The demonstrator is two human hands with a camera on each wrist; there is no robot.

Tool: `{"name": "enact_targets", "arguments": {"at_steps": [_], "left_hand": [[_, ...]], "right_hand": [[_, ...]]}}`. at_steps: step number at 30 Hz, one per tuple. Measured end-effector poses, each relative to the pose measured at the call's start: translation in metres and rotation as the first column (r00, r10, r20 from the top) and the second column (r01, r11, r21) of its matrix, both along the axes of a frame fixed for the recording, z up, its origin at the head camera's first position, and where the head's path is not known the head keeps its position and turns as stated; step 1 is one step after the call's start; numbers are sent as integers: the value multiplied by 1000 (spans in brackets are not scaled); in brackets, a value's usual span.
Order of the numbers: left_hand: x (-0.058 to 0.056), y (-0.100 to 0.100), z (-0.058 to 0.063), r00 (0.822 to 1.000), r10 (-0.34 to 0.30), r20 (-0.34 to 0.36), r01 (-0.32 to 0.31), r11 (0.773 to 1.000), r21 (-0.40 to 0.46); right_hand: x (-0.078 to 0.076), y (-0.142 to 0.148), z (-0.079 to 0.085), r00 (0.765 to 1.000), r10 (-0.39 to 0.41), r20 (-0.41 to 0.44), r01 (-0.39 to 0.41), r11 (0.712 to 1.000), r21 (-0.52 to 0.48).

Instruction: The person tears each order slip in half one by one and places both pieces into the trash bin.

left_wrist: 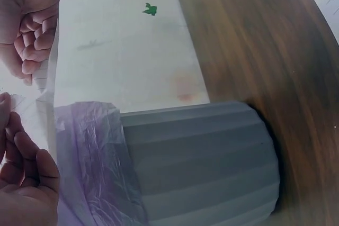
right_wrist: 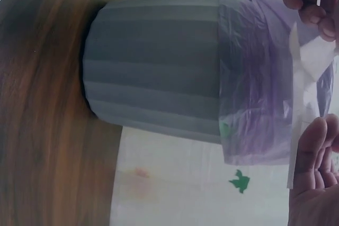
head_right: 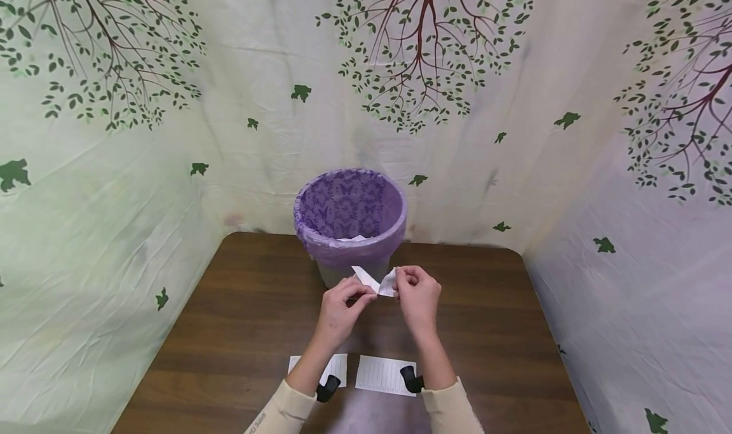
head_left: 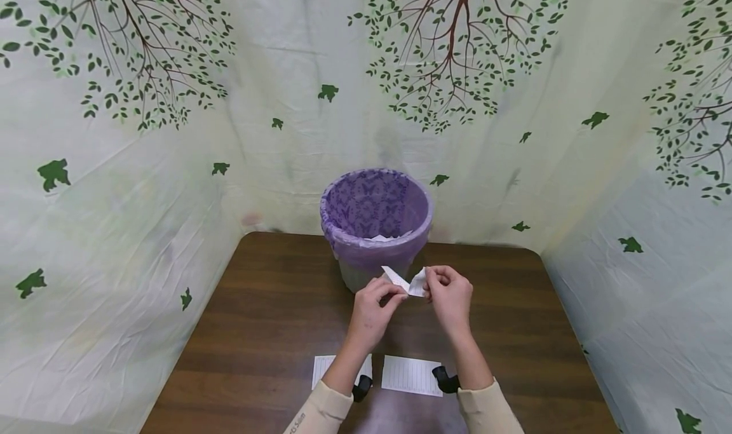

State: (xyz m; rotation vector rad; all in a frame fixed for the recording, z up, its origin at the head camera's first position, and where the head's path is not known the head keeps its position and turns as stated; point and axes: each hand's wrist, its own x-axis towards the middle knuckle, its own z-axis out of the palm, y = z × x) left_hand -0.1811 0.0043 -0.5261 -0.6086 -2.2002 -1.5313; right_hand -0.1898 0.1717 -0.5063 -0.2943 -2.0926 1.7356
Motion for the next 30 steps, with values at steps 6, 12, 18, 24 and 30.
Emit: {"name": "enact_targets", "arguments": {"at_steps": [6,12,18,24,30], "left_hand": [[2,0,-2,999,2,35,-2,1000,-8],[3,-1,-2,1000,1,11,-1,1000,-13],[5,-4,-4,1000,2,16,-2,1000,-15],[6,-6,-6,1000,13,22,-13,1000,-18],[7,-8,-6,999,25,29,-25,1000,-3]], "right_hand": [[-2,3,3,1000,-16,18,17,998,-54],[-6,8,-2,1000,-29,7,29,997,-67],[-10,15,-6,998,-53,17,54,996,-76],[-11,26,-9,995,-96,26,97,993,-60],[-10,36,-16,991,-126,38,128,991,-39]]}}
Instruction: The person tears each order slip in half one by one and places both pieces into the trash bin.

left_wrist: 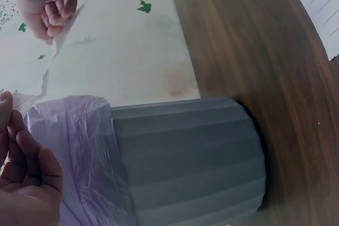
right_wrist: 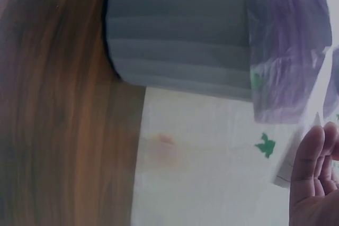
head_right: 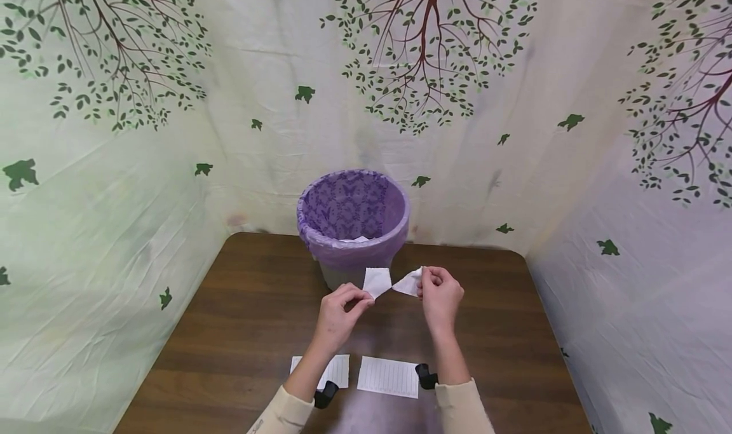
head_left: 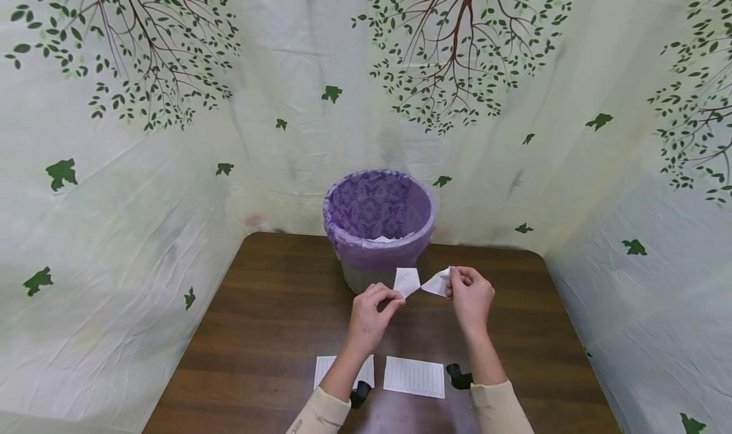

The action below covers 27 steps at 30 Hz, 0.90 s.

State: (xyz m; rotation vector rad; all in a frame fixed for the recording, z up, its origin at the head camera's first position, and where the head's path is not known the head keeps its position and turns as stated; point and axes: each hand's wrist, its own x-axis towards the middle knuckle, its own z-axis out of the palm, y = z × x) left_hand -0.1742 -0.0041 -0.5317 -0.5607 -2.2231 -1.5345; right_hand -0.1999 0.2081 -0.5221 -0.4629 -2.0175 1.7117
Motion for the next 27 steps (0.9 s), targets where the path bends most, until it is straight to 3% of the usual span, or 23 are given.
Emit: {"name": "enact_targets", "arguments": {"at_steps": [8,16,22,27], "left_hand": [[-1,-2,-2,999,13,-41,-13,1000,4],[-2,-5,-1,999,41,-9,-41,999,26],[-1,-8,5,998,54,9,-55,997,49],[-2,-12,13,998,61,-34,-58,996,70]], "right_hand": [[-1,10,-6,999,-30,26,30,1000,5],[5,2,-8,1000,-5,27,4,999,46],[12,-15,0,999,46,-26,-44,996,74],[16,-25,12,996,61,-70,-54,994,93]]}}
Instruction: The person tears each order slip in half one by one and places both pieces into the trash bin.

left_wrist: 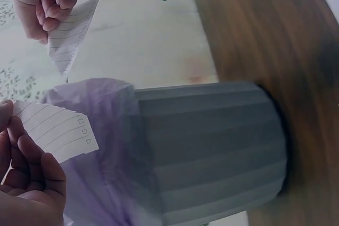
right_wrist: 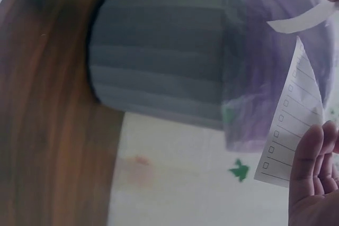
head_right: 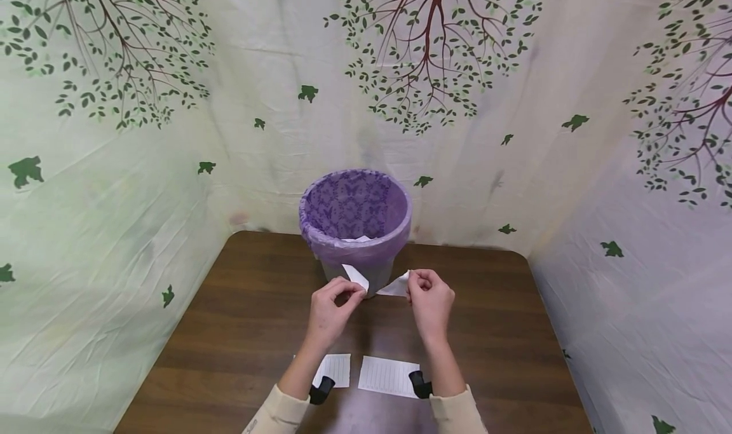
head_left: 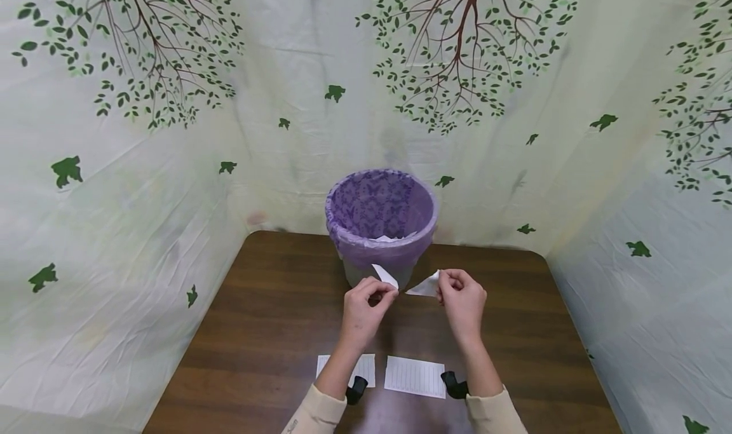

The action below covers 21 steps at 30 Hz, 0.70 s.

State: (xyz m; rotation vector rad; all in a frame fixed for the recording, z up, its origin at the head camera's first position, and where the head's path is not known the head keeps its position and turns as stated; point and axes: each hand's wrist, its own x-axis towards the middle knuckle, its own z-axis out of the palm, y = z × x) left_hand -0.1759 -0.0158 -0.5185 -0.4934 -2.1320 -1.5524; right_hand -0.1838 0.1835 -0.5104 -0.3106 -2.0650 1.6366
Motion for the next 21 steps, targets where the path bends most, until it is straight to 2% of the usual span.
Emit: {"name": "enact_targets", "arguments": {"at_steps": [6,11,17,21], "left_hand": [[-3,-5,17,996,13,-91,-11,1000,24],[-7,-8,36,988,15,-153,-9,999,41],[-13,-13,61,982,28,-186,-19,999,51],[-20,-16,72,979,39,-202,-25,997,68]], "right_hand": [[2,-9,21,999,24,-35,-26,999,-39],[1,-14,38,996,53,-71,-55,998,-36],[-4,-21,56,991,72,-110,-74,997,-18],[-7,-25,67,985,92,-147,-95,995,-14]]}}
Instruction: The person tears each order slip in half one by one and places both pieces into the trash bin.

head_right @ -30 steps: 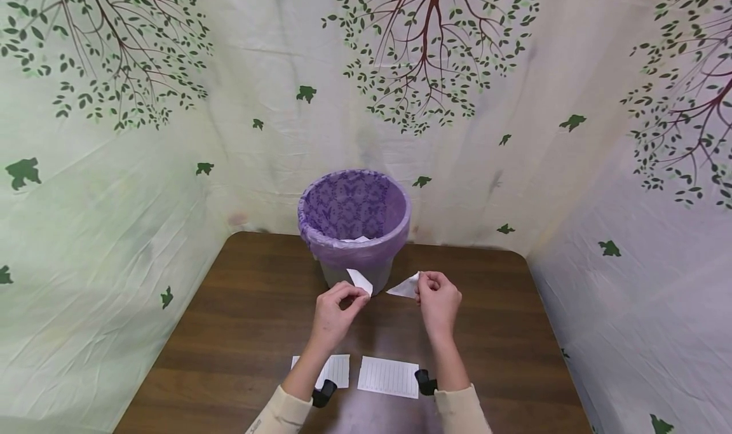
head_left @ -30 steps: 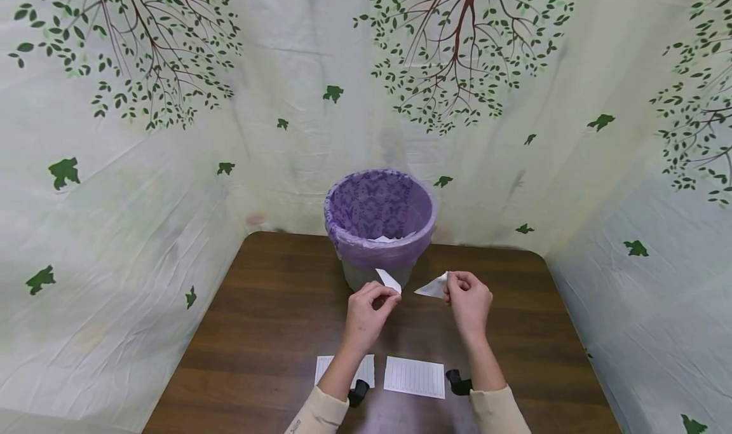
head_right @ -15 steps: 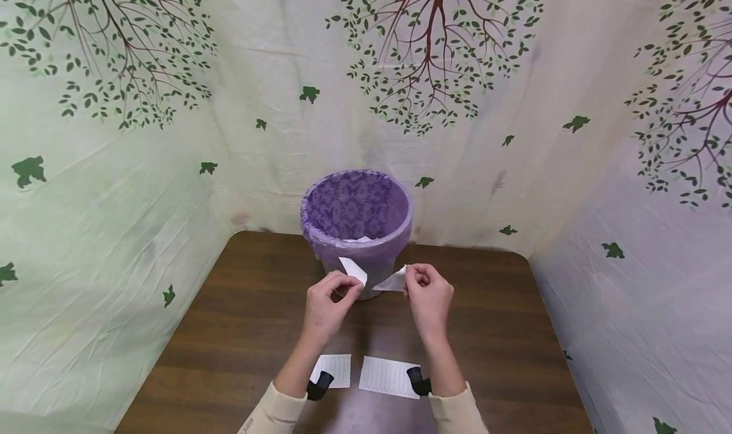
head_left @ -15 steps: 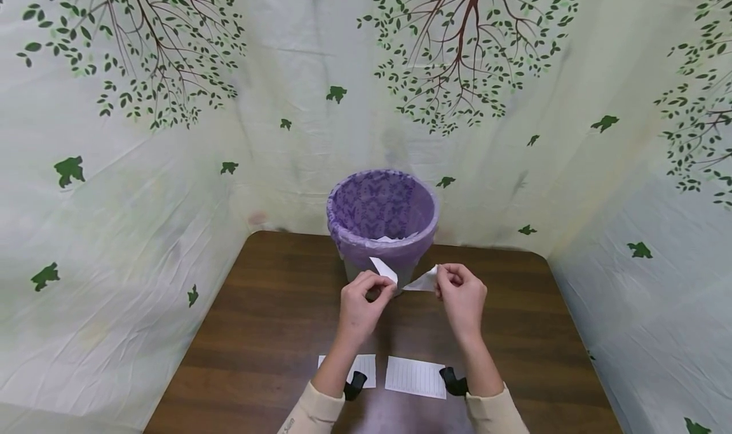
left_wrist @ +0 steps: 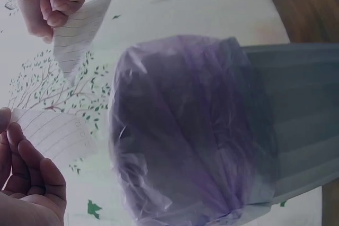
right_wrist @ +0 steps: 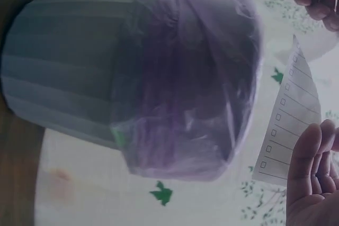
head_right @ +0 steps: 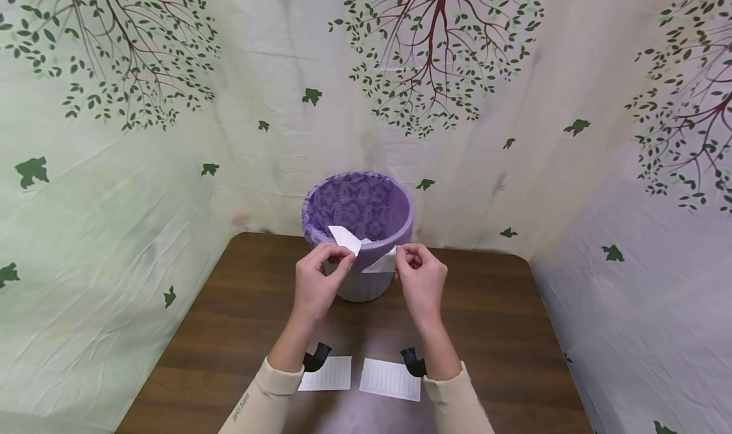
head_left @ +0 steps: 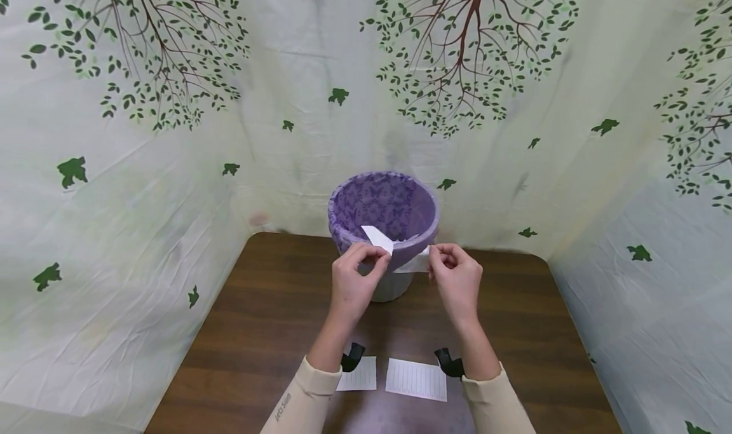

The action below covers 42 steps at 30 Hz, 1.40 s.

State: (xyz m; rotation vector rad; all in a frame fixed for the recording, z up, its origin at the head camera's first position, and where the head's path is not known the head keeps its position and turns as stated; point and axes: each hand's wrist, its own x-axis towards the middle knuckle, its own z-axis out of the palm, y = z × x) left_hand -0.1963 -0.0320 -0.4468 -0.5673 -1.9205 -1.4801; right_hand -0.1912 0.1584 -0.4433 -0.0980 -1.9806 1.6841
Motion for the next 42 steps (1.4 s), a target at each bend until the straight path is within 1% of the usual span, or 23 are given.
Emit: {"name": "enact_targets", "arguments": {"at_steps": [3,5,12,17,21,26,30,33,36,39,42], "left_hand": [[-8,-2,5,1000,6,-6,-6,1000,14],[-13,-4,7,1000,14,4,-15,1000,22],[-31,-10,11,994,47,96,-51,998,38],[-42,-12,12,989,62,131,-69,997,45],[-51,-14,15,984,70,166,-80,995,53],[-62,-14,18,971,103,213,-114,993,36],[-68,-13,14,958,134,255,-139,990,4],[-71,-13,10,952,142,271,-142,990,-20],[-73,-12,8,954,146,263,-138,989,-49],[-74,-12,8,958,144,249,-130,989,-71],[-75,-11,9,957,134,256,-117,990,-81]], "right_hand": [[-4,-3,7,1000,12,-17,-13,1000,-7],[-7,-5,11,999,21,-32,-21,1000,-13],[-22,-14,20,994,60,-90,-59,998,14],[-37,-18,23,995,73,-70,-71,997,24],[-54,-21,23,996,67,-58,-66,997,28],[-72,-24,21,998,40,-53,-37,997,67],[-77,-24,18,999,21,-31,-17,994,111],[-80,-23,14,1000,16,-3,-15,989,149],[-82,-23,11,1000,14,17,-17,983,183],[-83,-22,10,1000,8,18,-12,976,217],[-84,-22,10,1000,12,14,-15,971,239]]}}
